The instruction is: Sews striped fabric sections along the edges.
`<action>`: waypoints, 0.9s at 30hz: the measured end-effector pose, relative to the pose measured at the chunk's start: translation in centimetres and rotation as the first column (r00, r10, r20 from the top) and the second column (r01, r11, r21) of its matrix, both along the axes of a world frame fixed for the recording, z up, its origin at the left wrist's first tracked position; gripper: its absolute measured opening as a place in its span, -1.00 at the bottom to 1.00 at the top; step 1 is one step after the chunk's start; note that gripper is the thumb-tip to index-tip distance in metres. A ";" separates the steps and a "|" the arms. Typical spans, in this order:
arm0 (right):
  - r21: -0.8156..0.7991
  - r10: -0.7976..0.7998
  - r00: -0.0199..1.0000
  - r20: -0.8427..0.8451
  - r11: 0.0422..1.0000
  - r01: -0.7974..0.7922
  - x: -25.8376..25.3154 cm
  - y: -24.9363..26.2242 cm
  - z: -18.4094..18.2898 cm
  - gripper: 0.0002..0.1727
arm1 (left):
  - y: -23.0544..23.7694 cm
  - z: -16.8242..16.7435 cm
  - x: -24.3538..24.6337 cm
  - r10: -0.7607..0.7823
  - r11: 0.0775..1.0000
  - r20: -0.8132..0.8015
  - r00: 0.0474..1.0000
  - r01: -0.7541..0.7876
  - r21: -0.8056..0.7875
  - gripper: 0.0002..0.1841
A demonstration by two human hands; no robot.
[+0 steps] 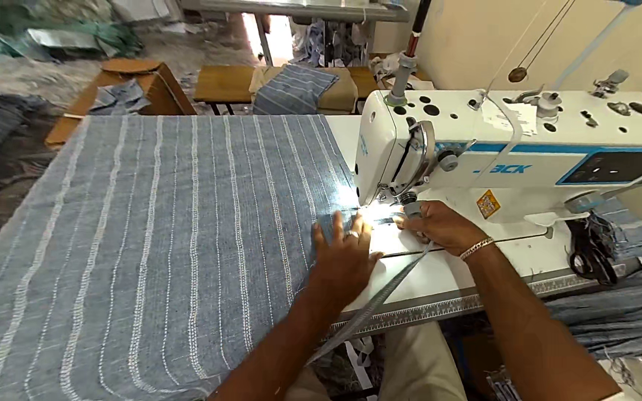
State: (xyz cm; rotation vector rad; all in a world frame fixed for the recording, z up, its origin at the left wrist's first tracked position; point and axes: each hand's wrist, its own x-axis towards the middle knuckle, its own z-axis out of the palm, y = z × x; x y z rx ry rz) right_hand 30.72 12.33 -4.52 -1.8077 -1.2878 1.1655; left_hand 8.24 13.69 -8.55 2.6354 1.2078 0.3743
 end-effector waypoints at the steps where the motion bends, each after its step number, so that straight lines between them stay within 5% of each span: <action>1: -0.002 0.029 0.989 0.143 1.000 -0.029 0.3 0.7 0.1 -0.89 | -0.3 -0.8 -0.4 -0.009 1.000 -0.061 0.998 0.011 0.021 -0.27; 4: -0.023 0.091 0.899 0.429 0.996 -0.089 -0.1 1.8 1.3 -0.84 | -0.9 -0.7 -1.5 -0.047 0.999 -0.129 0.991 0.047 -0.006 -0.07; 7: -0.052 0.085 0.837 0.541 0.996 -0.067 -1.3 1.9 2.2 -0.80 | -0.2 -0.2 -2.0 -0.076 0.997 -0.135 0.988 0.072 -0.036 0.01; 12: 0.006 -0.049 0.813 0.581 0.998 0.057 -1.7 2.2 1.9 -0.77 | 2.1 0.5 -1.5 -0.121 0.988 -0.139 0.983 0.105 -0.116 0.03; 15: 0.085 -0.054 0.768 0.638 0.996 -0.001 -0.6 2.0 0.6 -0.73 | 2.7 0.5 -1.6 -0.120 0.986 -0.130 0.984 0.103 -0.131 -0.03; 19: 0.096 -0.042 0.769 0.637 0.995 -0.026 4.5 -3.8 2.5 -0.52 | 3.0 0.8 -1.5 -0.120 0.985 -0.142 0.983 0.100 -0.142 -0.08; 23: 0.266 -0.340 0.480 0.808 0.939 0.218 9.3 -11.9 3.3 -0.55 | 4.3 0.2 -1.4 -0.133 0.981 -0.135 0.982 0.111 -0.156 -0.06; 27: -0.038 -0.052 0.441 0.896 0.980 0.193 10.6 -13.2 -0.9 -0.03 | 4.1 0.6 -1.4 -0.133 0.982 -0.130 0.982 0.113 -0.151 -0.07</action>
